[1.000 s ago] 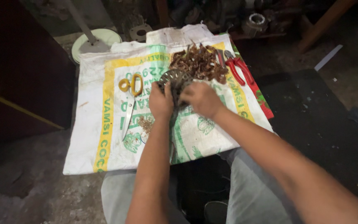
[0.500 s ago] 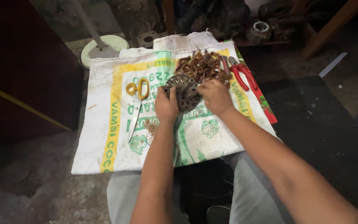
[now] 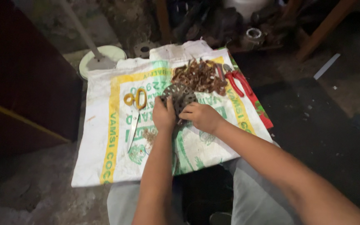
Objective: The person pulls copper wire windings from a metal motor stator core by hand, working over a white bag on their lap.
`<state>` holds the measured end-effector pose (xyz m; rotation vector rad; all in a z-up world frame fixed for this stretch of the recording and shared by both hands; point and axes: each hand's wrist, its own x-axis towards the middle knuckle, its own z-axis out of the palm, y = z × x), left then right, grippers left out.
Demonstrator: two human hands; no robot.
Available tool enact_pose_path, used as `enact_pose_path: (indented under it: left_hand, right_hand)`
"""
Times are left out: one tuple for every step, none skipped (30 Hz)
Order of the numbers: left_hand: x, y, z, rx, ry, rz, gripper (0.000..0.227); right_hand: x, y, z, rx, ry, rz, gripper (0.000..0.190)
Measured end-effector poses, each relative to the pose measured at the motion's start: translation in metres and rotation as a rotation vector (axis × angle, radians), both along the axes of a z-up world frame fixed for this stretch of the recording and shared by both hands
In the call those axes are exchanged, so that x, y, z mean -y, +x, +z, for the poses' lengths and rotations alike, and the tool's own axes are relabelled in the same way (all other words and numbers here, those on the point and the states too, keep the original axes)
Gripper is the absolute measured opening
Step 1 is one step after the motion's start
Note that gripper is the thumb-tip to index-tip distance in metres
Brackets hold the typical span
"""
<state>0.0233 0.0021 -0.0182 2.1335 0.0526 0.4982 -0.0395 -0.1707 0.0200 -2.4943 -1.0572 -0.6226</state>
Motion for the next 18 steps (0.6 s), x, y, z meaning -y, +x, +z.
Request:
enact_pose_path:
  left_hand:
    - [0.0, 0.0, 0.002, 0.003, -0.015, -0.019, 0.043]
    - [-0.002, -0.002, 0.002, 0.005, -0.033, -0.03, 0.043]
    - [-0.003, -0.004, 0.003, 0.008, -0.05, -0.042, 0.043]
    - [-0.004, -0.005, 0.004, 0.018, -0.036, -0.033, 0.043]
    - [-0.005, -0.005, 0.004, 0.029, -0.022, -0.025, 0.043]
    - [-0.003, -0.006, 0.003, 0.034, -0.012, -0.019, 0.043]
    - [-0.002, -0.007, 0.001, 0.025, -0.028, -0.026, 0.043]
    - [-0.002, -0.006, 0.002, 0.017, -0.042, -0.033, 0.043]
    - [-0.002, -0.005, 0.003, 0.008, -0.056, -0.04, 0.043]
    - [-0.003, -0.005, 0.003, 0.025, -0.05, -0.031, 0.042]
    - [-0.002, -0.006, 0.003, 0.042, -0.044, -0.022, 0.042]
    - [-0.002, -0.007, 0.003, 0.059, -0.038, -0.013, 0.043]
    - [-0.003, -0.008, 0.004, 0.046, -0.037, -0.007, 0.043]
    - [-0.002, -0.007, 0.004, 0.034, -0.033, -0.007, 0.043]
    - [-0.002, -0.006, 0.005, 0.021, -0.029, -0.008, 0.043]
    - [-0.001, -0.006, 0.006, 0.029, -0.03, -0.014, 0.043]
    - [-0.001, -0.005, 0.007, 0.036, -0.032, -0.019, 0.043]
    - [-0.003, -0.006, 0.005, 0.038, -0.034, -0.025, 0.043]
  right_hand:
    - [0.002, 0.003, 0.007, -0.004, 0.01, -0.063, 0.035]
    - [0.003, 0.006, 0.014, -0.008, 0.018, -0.118, 0.035]
    - [0.004, 0.009, 0.021, -0.013, 0.027, -0.173, 0.035]
    - [0.003, 0.01, 0.026, -0.012, 0.013, -0.209, 0.033]
    - [0.002, 0.01, 0.029, -0.01, 0.0, -0.244, 0.031]
    - [0.001, 0.006, 0.03, -0.013, -0.018, -0.283, 0.029]
    - [-0.001, 0.002, 0.028, 0.003, -0.01, -0.28, 0.031]
    - [-0.005, -0.002, 0.026, 0.02, 0.002, -0.277, 0.032]
    - [-0.008, -0.006, 0.024, 0.036, 0.013, -0.273, 0.034]
    - [-0.011, -0.009, 0.022, -0.006, 0.049, -0.278, 0.036]
    - [-0.013, -0.012, 0.019, -0.048, 0.085, -0.283, 0.038]
    - [-0.013, -0.013, 0.016, -0.09, 0.12, -0.288, 0.041]
    - [-0.012, -0.012, 0.014, -0.089, 0.117, -0.281, 0.042]
    - [-0.009, -0.011, 0.012, -0.087, 0.117, -0.281, 0.043]
    - [-0.006, -0.008, 0.011, -0.085, 0.117, -0.281, 0.044]
    - [-0.003, -0.005, 0.01, -0.093, 0.165, -0.316, 0.041]
    - [-0.001, 0.0, 0.009, -0.1, 0.213, -0.35, 0.039]
    - [-0.001, 0.001, 0.005, -0.114, 0.26, -0.384, 0.037]
